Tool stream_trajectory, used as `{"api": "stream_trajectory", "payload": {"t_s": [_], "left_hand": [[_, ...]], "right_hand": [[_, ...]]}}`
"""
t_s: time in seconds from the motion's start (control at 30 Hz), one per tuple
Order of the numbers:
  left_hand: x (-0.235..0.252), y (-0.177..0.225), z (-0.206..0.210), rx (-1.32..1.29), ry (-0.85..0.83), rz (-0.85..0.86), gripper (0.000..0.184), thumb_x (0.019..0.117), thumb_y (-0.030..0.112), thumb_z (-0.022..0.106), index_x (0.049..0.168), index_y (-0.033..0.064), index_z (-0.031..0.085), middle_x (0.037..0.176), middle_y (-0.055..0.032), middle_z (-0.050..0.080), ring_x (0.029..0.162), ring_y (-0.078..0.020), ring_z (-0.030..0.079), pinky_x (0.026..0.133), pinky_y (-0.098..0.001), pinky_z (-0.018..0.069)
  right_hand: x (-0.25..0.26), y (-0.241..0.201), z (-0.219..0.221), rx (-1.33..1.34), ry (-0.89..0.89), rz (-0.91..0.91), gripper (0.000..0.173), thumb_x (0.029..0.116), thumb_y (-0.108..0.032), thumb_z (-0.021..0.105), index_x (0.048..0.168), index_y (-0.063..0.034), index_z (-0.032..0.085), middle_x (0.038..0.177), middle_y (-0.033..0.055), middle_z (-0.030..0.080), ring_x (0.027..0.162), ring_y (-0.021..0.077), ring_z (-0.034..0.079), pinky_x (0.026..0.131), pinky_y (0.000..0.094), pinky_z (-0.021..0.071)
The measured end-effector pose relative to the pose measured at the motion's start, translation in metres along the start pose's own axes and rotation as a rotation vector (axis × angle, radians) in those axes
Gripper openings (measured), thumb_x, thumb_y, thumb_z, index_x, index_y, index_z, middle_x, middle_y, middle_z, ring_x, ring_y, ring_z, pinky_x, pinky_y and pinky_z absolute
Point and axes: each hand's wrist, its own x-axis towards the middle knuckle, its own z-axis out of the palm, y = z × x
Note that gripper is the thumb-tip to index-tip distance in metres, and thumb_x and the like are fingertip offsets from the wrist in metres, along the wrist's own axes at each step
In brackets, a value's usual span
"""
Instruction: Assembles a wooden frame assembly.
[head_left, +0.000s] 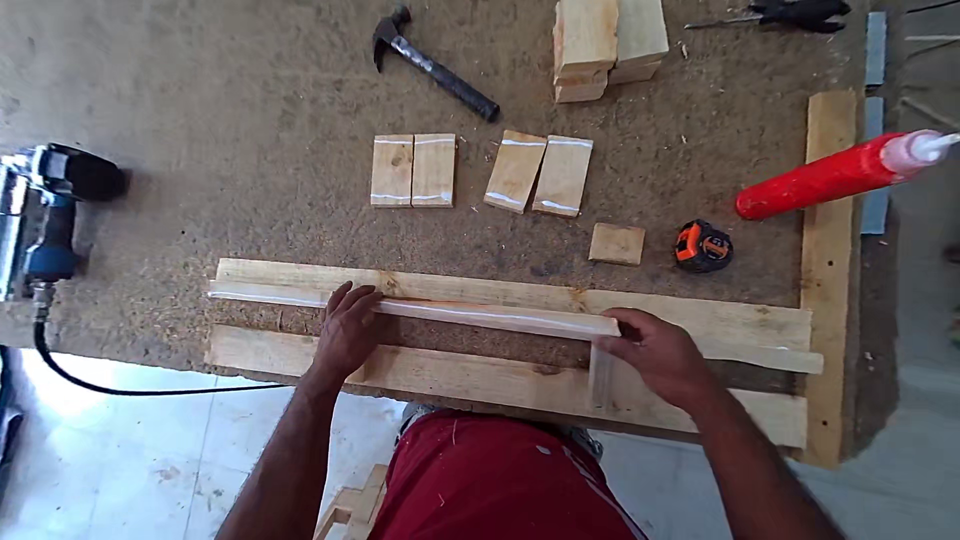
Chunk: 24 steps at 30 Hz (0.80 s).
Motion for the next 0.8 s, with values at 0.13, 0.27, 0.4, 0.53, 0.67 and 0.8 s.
{"api": "stream_trajectory", "payload": {"t_s": [0.13, 0.27, 0.4, 0.53, 0.67, 0.8], "left_hand": [[0.0, -0.013, 0.003, -0.033, 0.026, 0.112, 0.032, 0.0938, 0.013, 0.066, 0.125, 0.0153, 0.073, 0.137, -0.0038, 0.066, 0.143, -0.0347, 0.045, 0.115, -0.063, 0.0352], [0.001, -0.025, 0.009, 0.012, 0.018, 0.218, 0.028, 0.0958, 0.019, 0.068, 0.123, 0.0186, 0.073, 0.131, -0.0016, 0.068, 0.138, -0.0317, 0.05, 0.112, -0.062, 0.0389], [-0.002, -0.031, 0.009, 0.004, 0.036, 0.306, 0.032, 0.1003, 0.025, 0.061, 0.128, 0.0114, 0.07, 0.135, -0.0083, 0.067, 0.137, -0.0365, 0.052, 0.113, -0.0612, 0.0387], [-0.005, -0.029, 0.012, 0.046, 0.075, 0.322, 0.035, 0.1009, 0.028, 0.058, 0.126, 0.0077, 0.071, 0.131, -0.0145, 0.066, 0.131, -0.0399, 0.056, 0.108, -0.0632, 0.0418], [-0.004, -0.024, 0.012, 0.1, 0.04, 0.281, 0.036, 0.103, 0.026, 0.053, 0.13, 0.0076, 0.068, 0.131, -0.0164, 0.066, 0.129, -0.043, 0.056, 0.104, -0.0672, 0.0418], [-0.001, -0.028, 0.01, 0.132, 0.034, 0.34, 0.038, 0.1035, 0.025, 0.052, 0.134, 0.0071, 0.065, 0.129, -0.0171, 0.067, 0.128, -0.0428, 0.057, 0.105, -0.0646, 0.0421]], "right_hand": [[-0.006, 0.003, 0.02, 0.421, 0.079, 0.328, 0.023, 0.1046, -0.017, 0.06, 0.121, -0.004, 0.069, 0.089, 0.012, 0.072, 0.073, 0.0211, 0.07, 0.068, 0.0376, 0.0608], [0.003, 0.004, 0.052, 0.336, 0.286, 0.543, 0.04, 0.1044, -0.04, 0.06, 0.113, -0.001, 0.06, 0.08, 0.0116, 0.07, 0.061, 0.0215, 0.069, 0.057, 0.0397, 0.0605], [0.002, -0.009, 0.063, -0.193, 0.284, 0.492, 0.053, 0.1058, -0.052, 0.049, 0.107, -0.0008, 0.064, 0.079, 0.0164, 0.069, 0.069, 0.0338, 0.07, 0.064, 0.0576, 0.0583], [0.006, -0.009, 0.066, -0.406, 0.244, 0.475, 0.054, 0.1035, -0.055, 0.052, 0.108, -0.0031, 0.064, 0.082, 0.0196, 0.068, 0.081, 0.041, 0.07, 0.069, 0.0613, 0.0543], [-0.006, 0.004, 0.062, -0.337, 0.178, 0.294, 0.052, 0.1017, -0.046, 0.061, 0.139, -0.01, 0.056, 0.085, 0.0156, 0.07, 0.074, 0.0353, 0.069, 0.065, 0.0593, 0.0566], [-0.004, -0.001, 0.057, -0.435, 0.044, 0.281, 0.055, 0.0932, -0.031, 0.076, 0.142, -0.0166, 0.055, 0.1, 0.0145, 0.071, 0.085, 0.0354, 0.07, 0.072, 0.0585, 0.0573]]}}
